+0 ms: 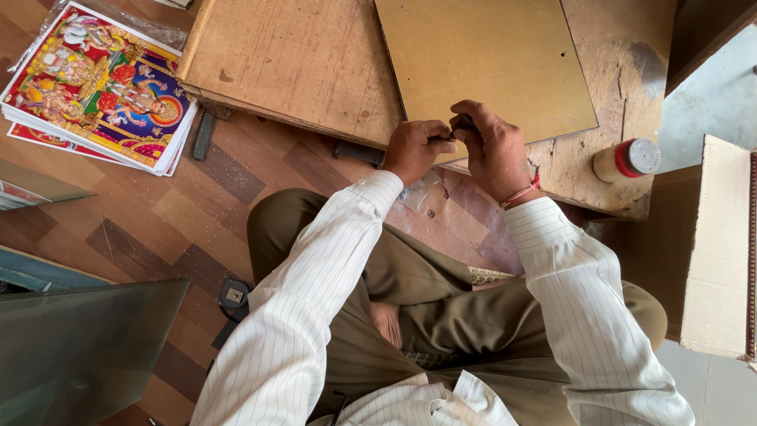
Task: The person sits on the floor at a low workbench and uses a small hand tool to work on the holes of a square hardboard picture frame backing, repositioning the board and handling small fasteners while framed prints and stacks of frames sit nearby.
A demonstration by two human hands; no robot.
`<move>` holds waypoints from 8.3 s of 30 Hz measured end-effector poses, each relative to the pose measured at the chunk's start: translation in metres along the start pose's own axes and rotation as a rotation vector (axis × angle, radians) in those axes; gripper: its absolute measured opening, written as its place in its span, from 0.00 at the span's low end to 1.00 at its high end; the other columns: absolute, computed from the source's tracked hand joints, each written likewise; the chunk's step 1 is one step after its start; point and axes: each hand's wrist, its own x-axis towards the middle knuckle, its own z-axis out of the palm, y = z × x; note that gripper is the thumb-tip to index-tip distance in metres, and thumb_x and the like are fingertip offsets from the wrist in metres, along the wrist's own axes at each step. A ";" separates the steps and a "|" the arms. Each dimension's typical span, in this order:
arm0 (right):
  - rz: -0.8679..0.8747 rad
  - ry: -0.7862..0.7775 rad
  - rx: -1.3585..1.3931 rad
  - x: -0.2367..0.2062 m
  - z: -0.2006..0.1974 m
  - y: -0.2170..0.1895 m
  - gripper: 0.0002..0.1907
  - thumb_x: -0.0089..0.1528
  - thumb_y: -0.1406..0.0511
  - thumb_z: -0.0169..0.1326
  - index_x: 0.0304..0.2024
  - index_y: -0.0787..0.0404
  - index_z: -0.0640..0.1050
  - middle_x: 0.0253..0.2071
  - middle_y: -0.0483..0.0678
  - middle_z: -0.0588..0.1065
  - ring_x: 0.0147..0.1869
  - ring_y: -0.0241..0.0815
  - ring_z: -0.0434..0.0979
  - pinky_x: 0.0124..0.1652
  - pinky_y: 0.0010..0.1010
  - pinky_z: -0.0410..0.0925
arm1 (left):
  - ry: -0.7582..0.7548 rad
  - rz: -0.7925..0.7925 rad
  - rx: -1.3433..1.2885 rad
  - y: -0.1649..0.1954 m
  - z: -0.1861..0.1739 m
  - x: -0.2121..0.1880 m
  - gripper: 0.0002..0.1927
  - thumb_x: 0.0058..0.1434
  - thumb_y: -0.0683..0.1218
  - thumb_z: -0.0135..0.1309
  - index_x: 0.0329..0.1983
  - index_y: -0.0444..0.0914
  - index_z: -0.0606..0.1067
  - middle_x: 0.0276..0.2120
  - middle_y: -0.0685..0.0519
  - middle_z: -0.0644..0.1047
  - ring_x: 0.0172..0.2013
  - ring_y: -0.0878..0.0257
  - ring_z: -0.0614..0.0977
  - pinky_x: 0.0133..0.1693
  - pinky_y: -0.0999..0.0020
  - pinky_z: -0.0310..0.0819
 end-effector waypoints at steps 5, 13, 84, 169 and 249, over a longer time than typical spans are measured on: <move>-0.007 0.104 -0.023 -0.010 0.006 -0.004 0.10 0.65 0.77 0.56 0.47 0.62 0.76 0.38 0.52 0.81 0.41 0.48 0.85 0.40 0.33 0.75 | 0.013 0.061 0.077 0.000 0.001 -0.001 0.10 0.52 0.45 0.68 0.34 0.37 0.81 0.31 0.47 0.83 0.32 0.54 0.86 0.35 0.62 0.77; 0.064 0.289 -0.077 -0.016 0.022 -0.002 0.10 0.61 0.74 0.64 0.41 0.63 0.75 0.34 0.52 0.80 0.35 0.48 0.82 0.36 0.32 0.73 | -0.045 0.017 0.126 0.004 0.000 0.000 0.09 0.53 0.46 0.67 0.35 0.39 0.82 0.32 0.46 0.82 0.33 0.52 0.85 0.36 0.60 0.77; 0.524 0.044 -0.152 -0.117 0.151 0.056 0.07 0.57 0.67 0.59 0.37 0.55 0.84 0.37 0.56 0.80 0.39 0.59 0.80 0.38 0.45 0.72 | 0.340 -0.364 -0.734 0.000 -0.034 -0.031 0.09 0.66 0.46 0.58 0.38 0.34 0.76 0.28 0.50 0.81 0.23 0.66 0.80 0.24 0.72 0.74; 0.691 0.245 0.271 -0.059 0.039 0.092 0.08 0.56 0.70 0.65 0.38 0.62 0.85 0.34 0.50 0.83 0.36 0.33 0.79 0.40 0.25 0.73 | 0.032 0.125 0.271 -0.013 0.036 0.010 0.03 0.53 0.35 0.60 0.28 0.35 0.80 0.42 0.47 0.79 0.47 0.50 0.79 0.51 0.57 0.73; 0.181 0.320 0.173 -0.031 0.007 0.053 0.33 0.67 0.80 0.54 0.71 0.55 0.67 0.44 0.50 0.80 0.47 0.35 0.82 0.48 0.28 0.77 | -0.101 -0.015 -0.034 0.019 0.035 0.019 0.07 0.56 0.41 0.64 0.39 0.36 0.84 0.33 0.48 0.86 0.32 0.62 0.87 0.37 0.67 0.80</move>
